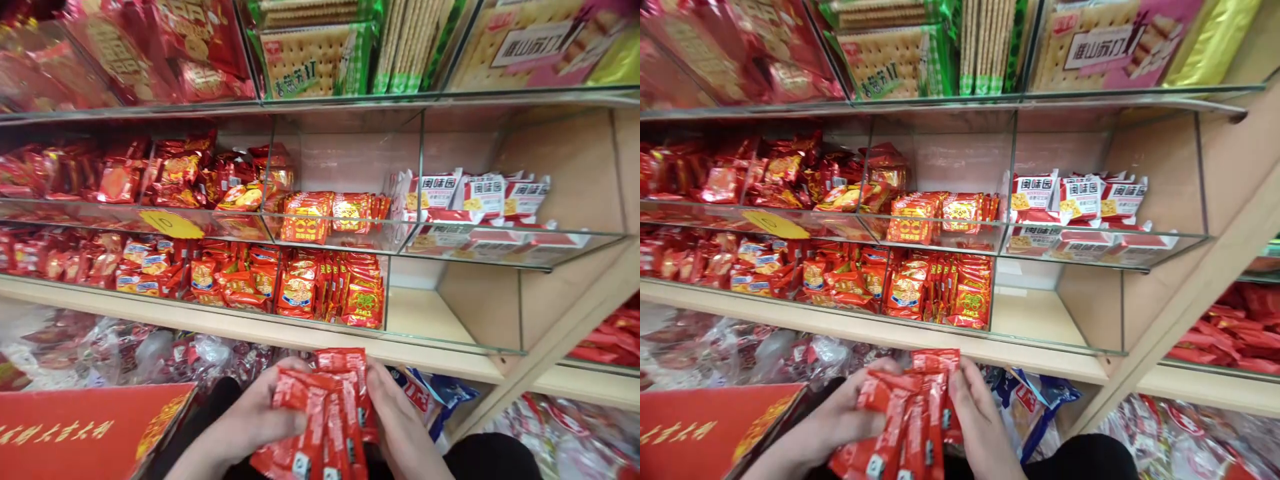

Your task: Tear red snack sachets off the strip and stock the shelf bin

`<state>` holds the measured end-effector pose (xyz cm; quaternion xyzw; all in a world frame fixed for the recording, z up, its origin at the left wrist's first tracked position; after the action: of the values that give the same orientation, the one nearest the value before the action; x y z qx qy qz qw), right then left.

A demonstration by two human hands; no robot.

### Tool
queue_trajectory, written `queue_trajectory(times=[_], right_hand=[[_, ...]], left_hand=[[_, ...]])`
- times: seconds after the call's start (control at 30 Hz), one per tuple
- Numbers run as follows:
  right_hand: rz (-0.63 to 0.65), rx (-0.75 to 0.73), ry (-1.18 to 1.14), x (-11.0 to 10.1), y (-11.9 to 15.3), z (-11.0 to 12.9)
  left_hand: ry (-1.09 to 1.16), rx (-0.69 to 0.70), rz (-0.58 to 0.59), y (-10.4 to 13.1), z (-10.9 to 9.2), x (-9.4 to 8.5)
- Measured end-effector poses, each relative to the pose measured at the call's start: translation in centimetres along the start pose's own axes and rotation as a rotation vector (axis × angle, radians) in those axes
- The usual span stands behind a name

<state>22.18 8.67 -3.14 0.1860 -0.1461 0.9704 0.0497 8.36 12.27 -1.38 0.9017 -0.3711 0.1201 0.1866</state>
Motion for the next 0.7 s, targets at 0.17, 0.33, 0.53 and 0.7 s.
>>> queue_trajectory(times=[0.17,0.33,0.53,0.7], right_hand=[[-0.339,-0.018,0.138,-6.1,0.5,0.4],[-0.518,0.069,0.190,-9.2,2.5,-2.0],[-0.582,-0.576,0.835,-10.5,3.0,5.8],[0.266,-1.011,1.159,-2.1,3.0,5.2]], left_hand=[[0.256,-0.100,0.107,-6.0,4.8,2.7],[0.395,-0.201,0.100,-5.7,8.2,2.6],[0.489,-0.310,-0.036,-4.6,9.5,1.1],[0.589,-0.377,-0.078,-5.2,10.7,1.9]])
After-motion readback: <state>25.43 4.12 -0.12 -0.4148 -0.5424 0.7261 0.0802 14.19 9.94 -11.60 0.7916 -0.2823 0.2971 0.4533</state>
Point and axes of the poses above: each hand's wrist, its own y-axis away from the middle knuckle, its own x-axis out of the palm, z = x × y, the point moved 9 cm from there along -y, towards the middle knuckle, and after that the axes turned 14 degrees about -x, right-handed, at the moved point
